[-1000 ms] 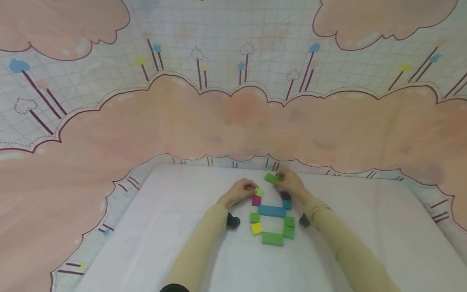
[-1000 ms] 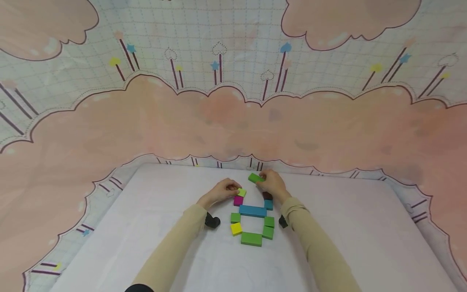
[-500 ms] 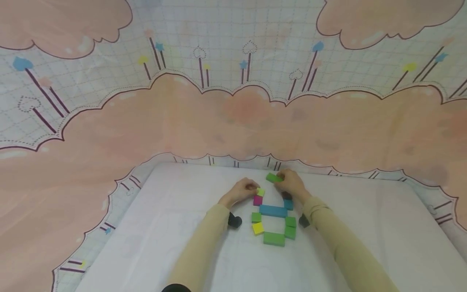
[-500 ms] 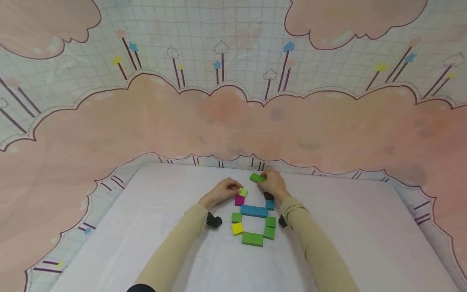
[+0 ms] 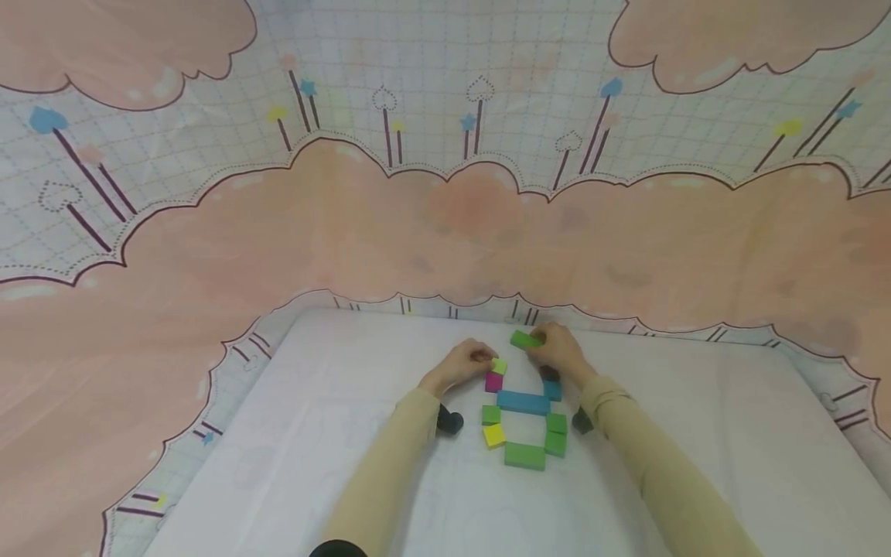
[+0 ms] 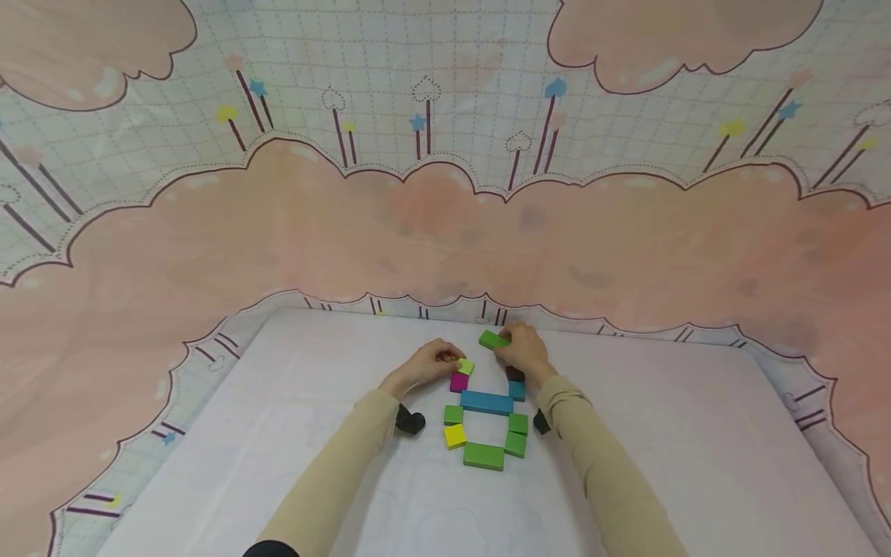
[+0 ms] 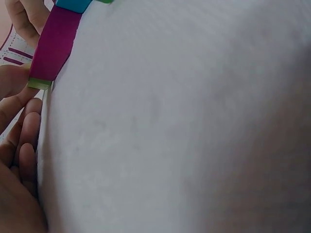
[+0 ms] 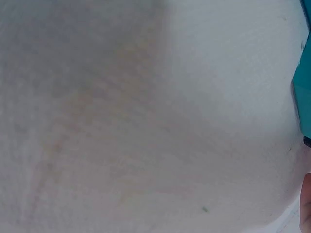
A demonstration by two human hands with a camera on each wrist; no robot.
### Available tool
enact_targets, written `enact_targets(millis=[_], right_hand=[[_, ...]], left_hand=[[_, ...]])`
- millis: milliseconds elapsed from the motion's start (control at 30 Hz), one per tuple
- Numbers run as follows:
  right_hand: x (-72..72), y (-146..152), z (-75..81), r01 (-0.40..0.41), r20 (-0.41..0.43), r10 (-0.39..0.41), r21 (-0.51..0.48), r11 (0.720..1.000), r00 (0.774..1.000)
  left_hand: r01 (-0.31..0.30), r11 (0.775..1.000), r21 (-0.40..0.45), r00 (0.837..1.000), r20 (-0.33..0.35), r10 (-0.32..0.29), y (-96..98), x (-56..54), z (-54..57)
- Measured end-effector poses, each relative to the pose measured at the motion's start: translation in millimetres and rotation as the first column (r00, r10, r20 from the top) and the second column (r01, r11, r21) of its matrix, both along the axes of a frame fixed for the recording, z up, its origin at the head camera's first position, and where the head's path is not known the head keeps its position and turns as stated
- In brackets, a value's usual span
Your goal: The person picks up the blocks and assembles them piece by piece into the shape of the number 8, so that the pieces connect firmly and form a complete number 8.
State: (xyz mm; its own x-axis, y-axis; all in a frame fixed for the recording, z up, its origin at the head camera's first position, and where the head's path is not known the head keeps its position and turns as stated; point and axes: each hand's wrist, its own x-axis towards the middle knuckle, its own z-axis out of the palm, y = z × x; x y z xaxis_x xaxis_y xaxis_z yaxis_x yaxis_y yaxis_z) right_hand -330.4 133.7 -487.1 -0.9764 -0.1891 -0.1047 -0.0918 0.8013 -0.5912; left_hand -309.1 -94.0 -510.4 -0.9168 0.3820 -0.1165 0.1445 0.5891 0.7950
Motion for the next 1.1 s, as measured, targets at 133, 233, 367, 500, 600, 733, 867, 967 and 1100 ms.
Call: enact_targets(millis=[133,233,367,500,600,733,867,967,1100], right_hand=[[1.3,1.2,0.8,-0.011,-0.012,0.011,-0.024,1.000,1.000],[2.7,1.9,1.2,-0.026,-0.021,0.026,-0.039,0.999,0.999],[3.6,2.6,1.5,-0.052,-0.028,0.050,-0.053,0.997,0.998],[4.8,4.3,1.3,-0.060,-0.029,0.059,-0.058,0.997,0.998],[6.2,5.8,1.2,-0.071,-0.036,0.069,-0.056,0.996,0.997],[7.2,6.3,0.4,-0.087,-0.040,0.085,-0.057,0.995,0.996],[7.8,6.9,0.0,-0.098,-0.031,0.096,-0.067,0.993,0.995],[8.6,7.3,0.1,-0.112,-0.028,0.110,-0.072,0.991,0.994],[9.8,6.8,0.4,-0.118,-0.016,0.117,-0.072,0.990,0.993]], left_hand=[[0.001,1.000,-0.001,1.000,0.001,-0.001,0.1,0.1,0.7],[0.000,1.000,0.003,1.000,0.006,0.000,0.6,0.2,1.1],[-0.003,1.000,0.007,1.000,0.004,0.003,0.4,-0.4,0.3],[-0.002,1.000,0.006,1.000,-0.003,0.002,0.2,-1.2,-1.2],[0.004,1.000,0.004,1.000,-0.010,-0.004,0.7,-1.2,-1.5],[0.008,1.000,0.001,1.000,-0.016,-0.008,0.1,-0.8,-1.4],[0.003,1.000,-0.001,1.000,-0.003,-0.003,-0.1,-0.5,-1.2],[-0.002,1.000,-0.003,1.000,0.005,0.002,0.0,-0.3,-0.9],[-0.004,1.000,-0.002,1.000,0.006,0.004,-0.2,-0.2,-0.8]])
